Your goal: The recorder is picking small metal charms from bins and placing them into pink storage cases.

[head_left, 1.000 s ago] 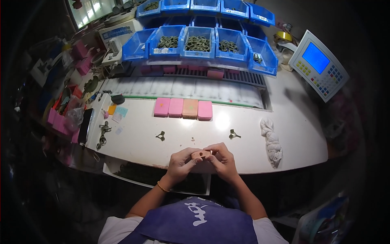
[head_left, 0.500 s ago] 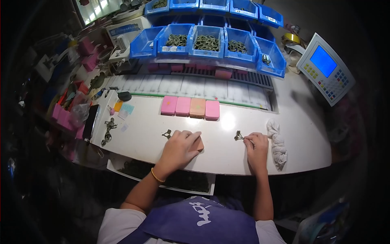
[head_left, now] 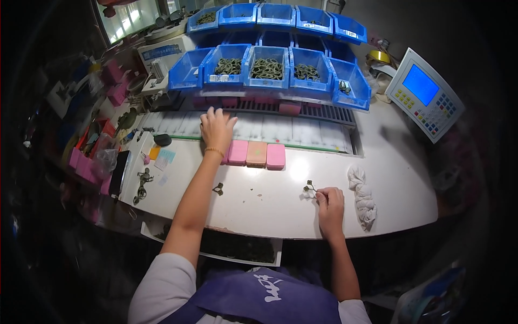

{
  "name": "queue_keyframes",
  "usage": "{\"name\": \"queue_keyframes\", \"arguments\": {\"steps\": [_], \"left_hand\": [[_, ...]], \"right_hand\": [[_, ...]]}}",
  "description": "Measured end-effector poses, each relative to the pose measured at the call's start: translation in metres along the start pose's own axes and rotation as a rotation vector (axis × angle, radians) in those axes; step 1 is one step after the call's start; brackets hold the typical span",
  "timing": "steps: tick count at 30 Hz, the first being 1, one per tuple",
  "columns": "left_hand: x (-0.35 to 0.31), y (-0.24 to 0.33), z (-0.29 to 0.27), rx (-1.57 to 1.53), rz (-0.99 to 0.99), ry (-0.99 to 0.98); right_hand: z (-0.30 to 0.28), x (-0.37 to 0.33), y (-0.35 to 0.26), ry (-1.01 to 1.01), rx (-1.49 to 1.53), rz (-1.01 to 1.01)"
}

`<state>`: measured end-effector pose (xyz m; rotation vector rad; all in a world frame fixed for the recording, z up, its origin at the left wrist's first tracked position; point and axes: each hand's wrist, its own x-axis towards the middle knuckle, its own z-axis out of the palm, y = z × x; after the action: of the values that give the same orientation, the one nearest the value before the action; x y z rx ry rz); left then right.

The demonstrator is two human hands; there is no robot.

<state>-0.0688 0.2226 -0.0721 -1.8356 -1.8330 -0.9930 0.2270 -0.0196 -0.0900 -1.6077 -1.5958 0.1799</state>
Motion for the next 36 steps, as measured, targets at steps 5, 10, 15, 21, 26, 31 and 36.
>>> {"name": "queue_keyframes", "arguments": {"steps": [5,10,15,21,26,31,36], "left_hand": [[-0.091,0.06,-0.126,-0.887,-0.3,-0.892],[-0.171,0.089,-0.17,-1.456,-0.708,-0.939],[-0.179,0.097,-0.167,-1.627,-0.923,-0.815],[-0.189,0.104,-0.164,-1.662,-0.87,-0.66],[-0.18,0.084,-0.163,-1.307,-0.594,-0.586],[-0.14,0.018,-0.155,-0.815,-0.55,-0.632],[-0.112,0.011,-0.147,-0.268,-0.366,-0.605]], "right_hand": [[0.012,-0.022,-0.02,0.142,0.28,0.049],[0.038,-0.03,-0.071,0.148,0.202,-0.227],[0.044,-0.035,-0.078,0.155,0.182,-0.309],[0.042,-0.045,-0.094,-0.104,0.463,0.196],[0.025,-0.051,-0.105,-0.252,0.481,0.159],[0.032,-0.078,-0.087,-0.41,0.259,-0.522],[0.043,-0.098,-0.072,-0.494,-0.017,-0.482]]}}
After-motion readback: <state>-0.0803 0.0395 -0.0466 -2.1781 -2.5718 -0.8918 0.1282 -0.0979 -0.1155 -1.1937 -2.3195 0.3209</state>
